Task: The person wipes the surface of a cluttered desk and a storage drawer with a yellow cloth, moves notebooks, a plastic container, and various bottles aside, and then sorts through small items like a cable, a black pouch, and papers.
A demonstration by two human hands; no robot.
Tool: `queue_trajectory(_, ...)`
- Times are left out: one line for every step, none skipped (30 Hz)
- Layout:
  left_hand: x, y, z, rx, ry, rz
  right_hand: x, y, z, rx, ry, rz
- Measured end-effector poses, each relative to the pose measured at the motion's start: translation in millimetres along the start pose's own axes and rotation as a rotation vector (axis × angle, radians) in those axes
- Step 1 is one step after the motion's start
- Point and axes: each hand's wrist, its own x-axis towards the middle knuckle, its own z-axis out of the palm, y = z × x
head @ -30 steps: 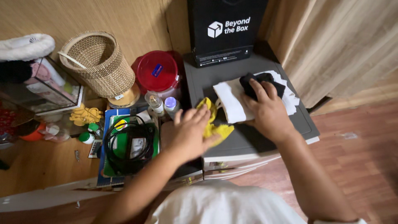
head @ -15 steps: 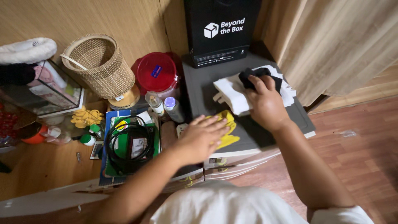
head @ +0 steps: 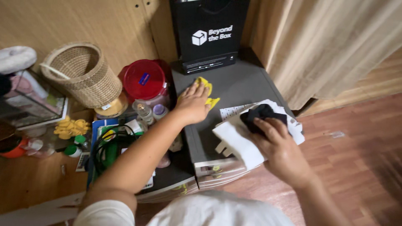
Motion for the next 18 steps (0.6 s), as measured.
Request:
queue_trajectory(9,2,1,0.007,0.004,0.039,-3,-2,1,0.006,0.009,-0.01)
queue_trajectory(18,5,2,0.014,0.009,0.077,-5,-4,3,0.005,0.024,-0.011)
queue_trajectory(29,6,3,0.022,0.016,0.117,-7,-5,6,0.003,0.04,-0.013)
queue_trajectory(40,9,4,-0.006,0.006,0.128,-8,-6,7,0.0,0.057,-0.014)
queue_trajectory(52,13,6,-0.034,-0.001,0.139,-9,-5,8,-0.007,0.074,-0.02)
queue_trajectory(64,17,7,-0.062,-0.008,0.149,-9,-5,10,-0.015,0.092,-0.025)
queue_trajectory(75,21,10,-0.064,0.0,0.174,-10,-5,12,-0.019,0.106,-0.028)
queue_trajectory(87,27,13,-0.067,0.007,0.199,-12,-5,13,-0.021,0.102,-0.023)
queue_trajectory(99,33,16,-0.071,0.017,0.224,-12,-3,14,-0.026,0.097,-0.019)
queue_trajectory(110,39,18,-0.07,0.013,0.232,-13,-2,15,-0.031,0.093,-0.015)
queue_trajectory(122,46,19,-0.068,0.01,0.24,-14,-1,15,-0.036,0.09,-0.019)
queue_trajectory(132,53,20,-0.066,0.006,0.248,-15,-1,16,-0.041,0.087,-0.023)
queue_trajectory(141,59,21,-0.072,0.002,0.245,-14,-1,16,-0.047,0.085,-0.029)
queue_trajectory(151,65,22,-0.078,-0.003,0.243,-15,0,16,-0.034,0.082,-0.025)
queue_trajectory(160,70,22,-0.082,-0.005,0.239,-15,2,17,-0.023,0.079,-0.022)
queue_trajectory(169,74,23,-0.109,0.011,0.244,-15,3,18,-0.011,0.077,-0.02)
queue_trajectory(176,77,24,-0.136,0.026,0.248,-16,5,19,-0.018,0.078,-0.027)
queue_trajectory(184,81,24,-0.163,0.041,0.252,-16,6,20,-0.025,0.08,-0.035)
